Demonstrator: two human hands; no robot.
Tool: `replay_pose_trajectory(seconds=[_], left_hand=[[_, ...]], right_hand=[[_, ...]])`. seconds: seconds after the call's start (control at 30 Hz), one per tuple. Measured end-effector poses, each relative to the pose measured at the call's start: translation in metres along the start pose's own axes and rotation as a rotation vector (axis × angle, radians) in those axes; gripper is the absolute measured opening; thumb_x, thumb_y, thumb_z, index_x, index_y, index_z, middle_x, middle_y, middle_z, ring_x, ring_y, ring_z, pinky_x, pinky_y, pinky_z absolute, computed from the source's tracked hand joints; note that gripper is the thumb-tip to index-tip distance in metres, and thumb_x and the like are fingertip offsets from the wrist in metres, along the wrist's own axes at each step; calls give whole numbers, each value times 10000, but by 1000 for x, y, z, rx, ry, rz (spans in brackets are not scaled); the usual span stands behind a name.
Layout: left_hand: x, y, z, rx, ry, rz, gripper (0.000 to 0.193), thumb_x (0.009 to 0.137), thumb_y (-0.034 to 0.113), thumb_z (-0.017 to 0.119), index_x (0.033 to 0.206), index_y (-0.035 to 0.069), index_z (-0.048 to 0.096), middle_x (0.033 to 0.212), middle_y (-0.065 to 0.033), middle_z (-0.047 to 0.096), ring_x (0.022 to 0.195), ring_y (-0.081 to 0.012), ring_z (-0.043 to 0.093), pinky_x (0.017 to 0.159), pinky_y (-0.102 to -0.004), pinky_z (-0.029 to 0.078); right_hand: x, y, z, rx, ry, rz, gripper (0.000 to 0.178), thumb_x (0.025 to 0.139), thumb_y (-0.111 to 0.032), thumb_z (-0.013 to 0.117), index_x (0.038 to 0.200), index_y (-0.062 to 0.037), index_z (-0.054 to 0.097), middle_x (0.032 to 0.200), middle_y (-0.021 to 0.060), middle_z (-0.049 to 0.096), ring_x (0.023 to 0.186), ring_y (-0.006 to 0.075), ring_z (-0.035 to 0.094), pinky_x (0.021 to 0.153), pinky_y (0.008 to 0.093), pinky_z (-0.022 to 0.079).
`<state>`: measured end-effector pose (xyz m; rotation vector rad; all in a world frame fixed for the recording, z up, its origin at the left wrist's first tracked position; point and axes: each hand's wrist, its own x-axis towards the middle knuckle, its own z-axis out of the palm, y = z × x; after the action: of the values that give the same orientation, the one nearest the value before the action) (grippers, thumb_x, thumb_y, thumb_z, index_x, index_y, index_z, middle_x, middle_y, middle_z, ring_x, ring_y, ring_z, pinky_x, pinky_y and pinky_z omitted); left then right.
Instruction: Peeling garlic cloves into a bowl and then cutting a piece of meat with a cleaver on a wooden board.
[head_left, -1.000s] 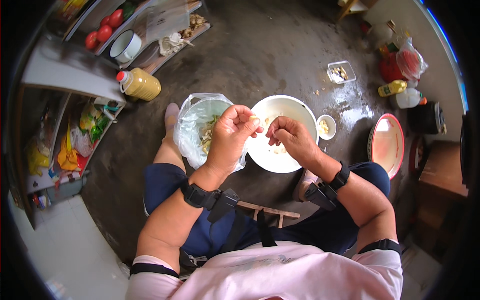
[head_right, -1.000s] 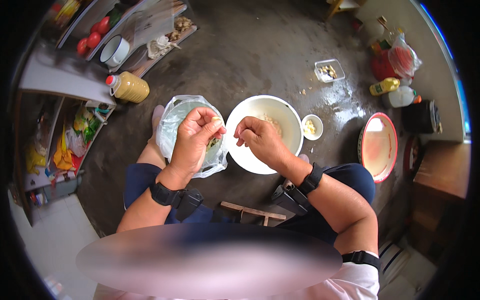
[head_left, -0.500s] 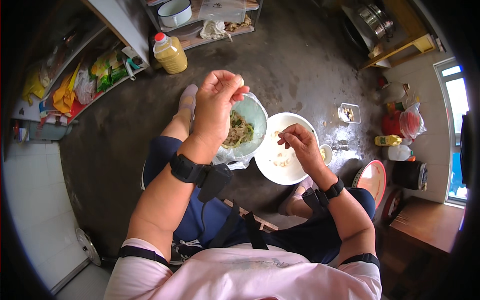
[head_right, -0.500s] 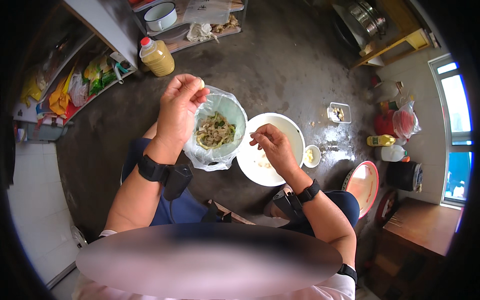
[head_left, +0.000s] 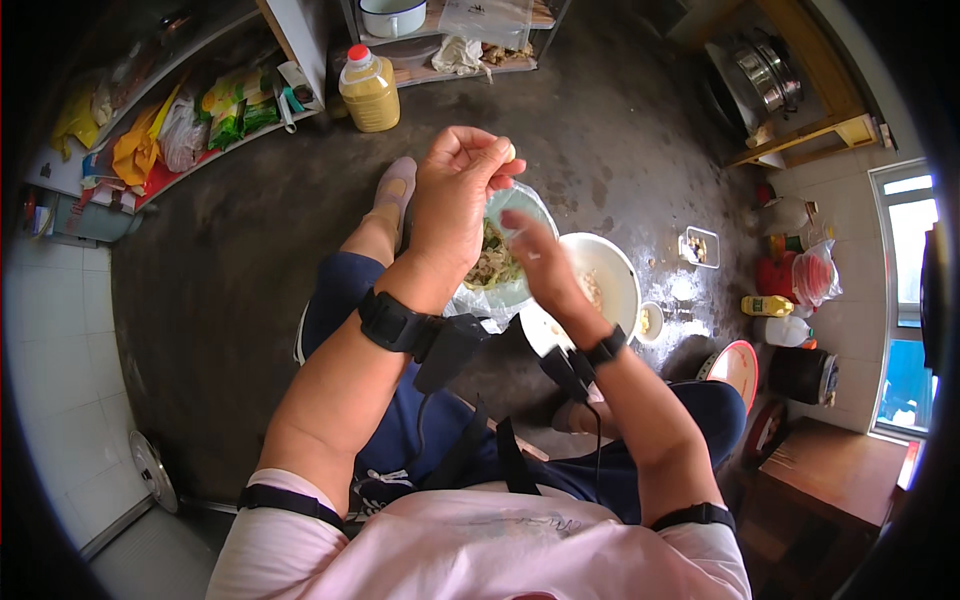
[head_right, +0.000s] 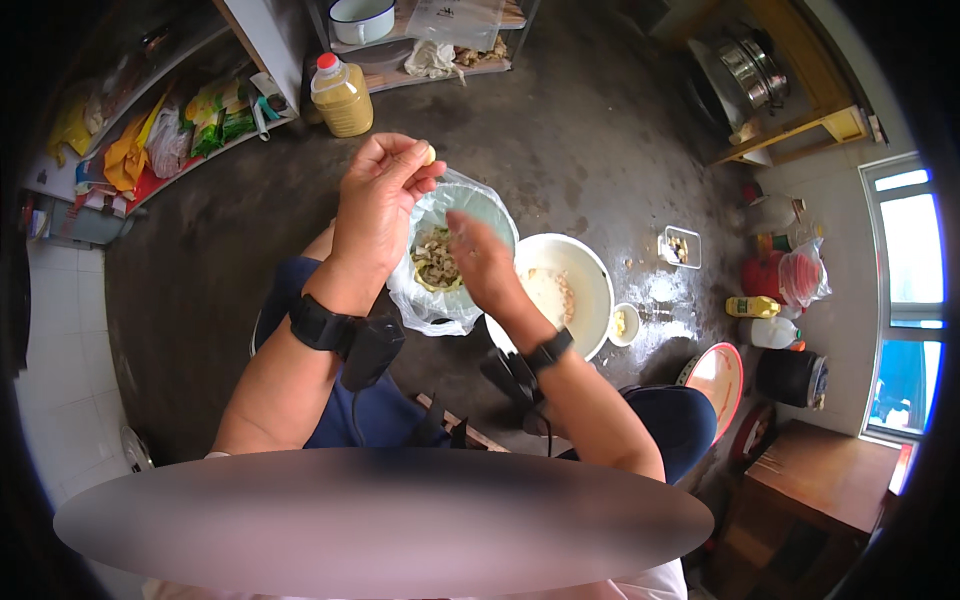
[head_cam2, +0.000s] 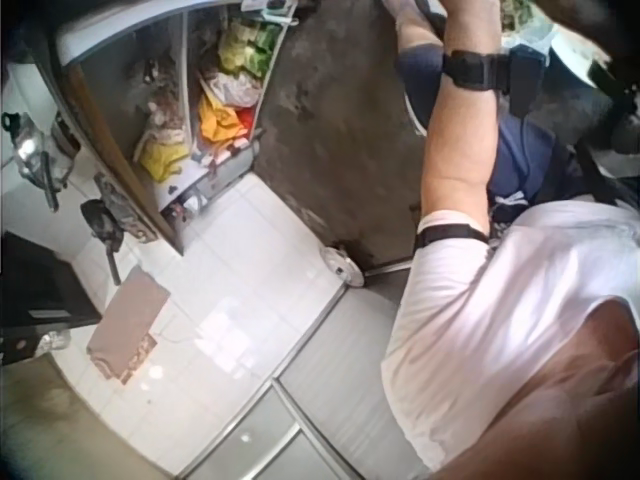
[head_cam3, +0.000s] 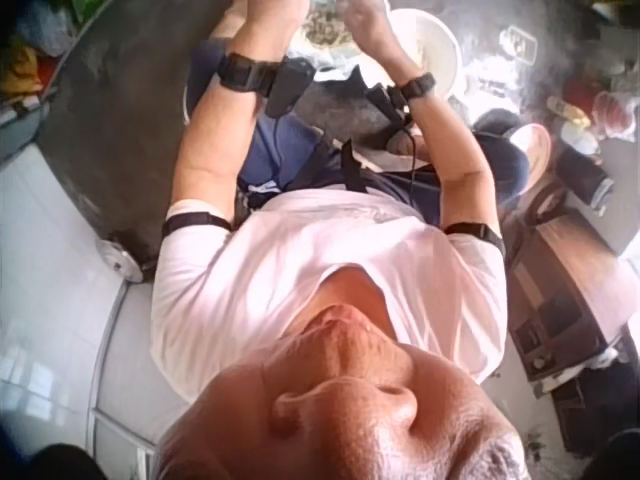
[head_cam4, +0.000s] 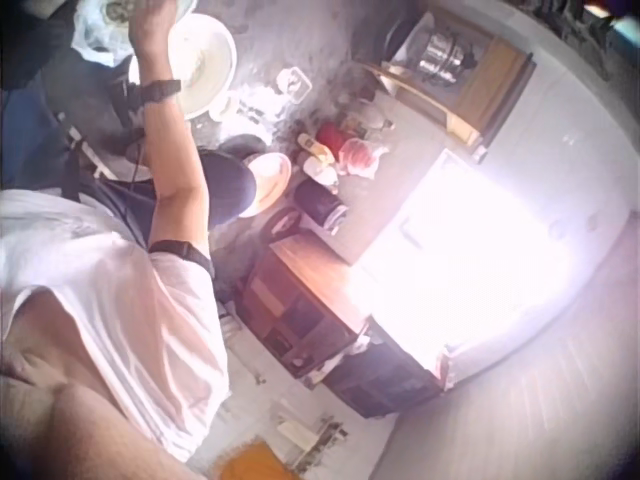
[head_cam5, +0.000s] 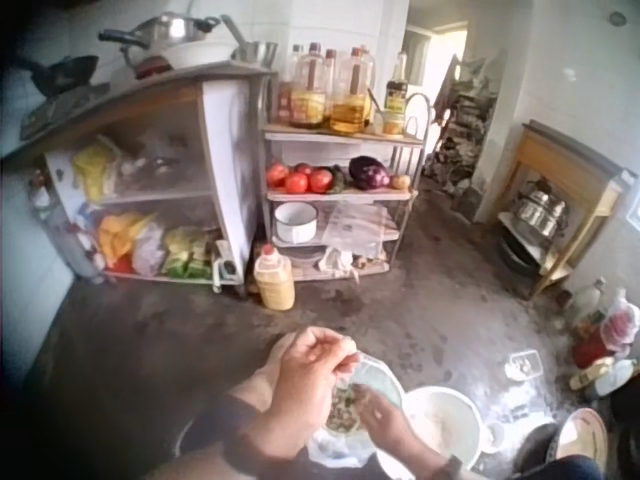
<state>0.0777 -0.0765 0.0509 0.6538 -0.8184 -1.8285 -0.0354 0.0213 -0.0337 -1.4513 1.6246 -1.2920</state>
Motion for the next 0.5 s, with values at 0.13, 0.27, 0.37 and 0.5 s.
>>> replay_pose_trajectory(seconds=[0.13,0.27,0.37,0.5], left_hand=[[4,-1,0,50,8,-18,78,849,79,612,884,67,542,836,-41,604,769,-150,608,694,-258,459],[2,1,5,58,-20,-3,109,838,70,620,865,47,517,801,-56,610,724,-145,629,632,-232,468],[0,-4,8,57,13,-53,105,839,68,618,862,48,518,801,-55,609,724,-145,629,631,-233,470],[1,-10,14,83,-20,-51,103,835,68,615,861,50,517,792,-54,607,724,-144,628,631,-232,470]], right_hand=[[-8,42,0,-293,-144,192,329,898,-157,497,1169,25,535,1081,233,596,1018,291,581,888,324,434],[-5,32,-5,13,-55,305,265,914,-152,470,1038,44,599,932,160,642,869,235,608,828,317,459],[-7,28,-8,286,5,543,232,918,-131,480,888,65,600,812,67,615,767,132,572,745,260,463],[-13,36,-16,272,-60,567,184,883,-120,523,890,44,606,794,69,620,752,137,574,718,269,471]])
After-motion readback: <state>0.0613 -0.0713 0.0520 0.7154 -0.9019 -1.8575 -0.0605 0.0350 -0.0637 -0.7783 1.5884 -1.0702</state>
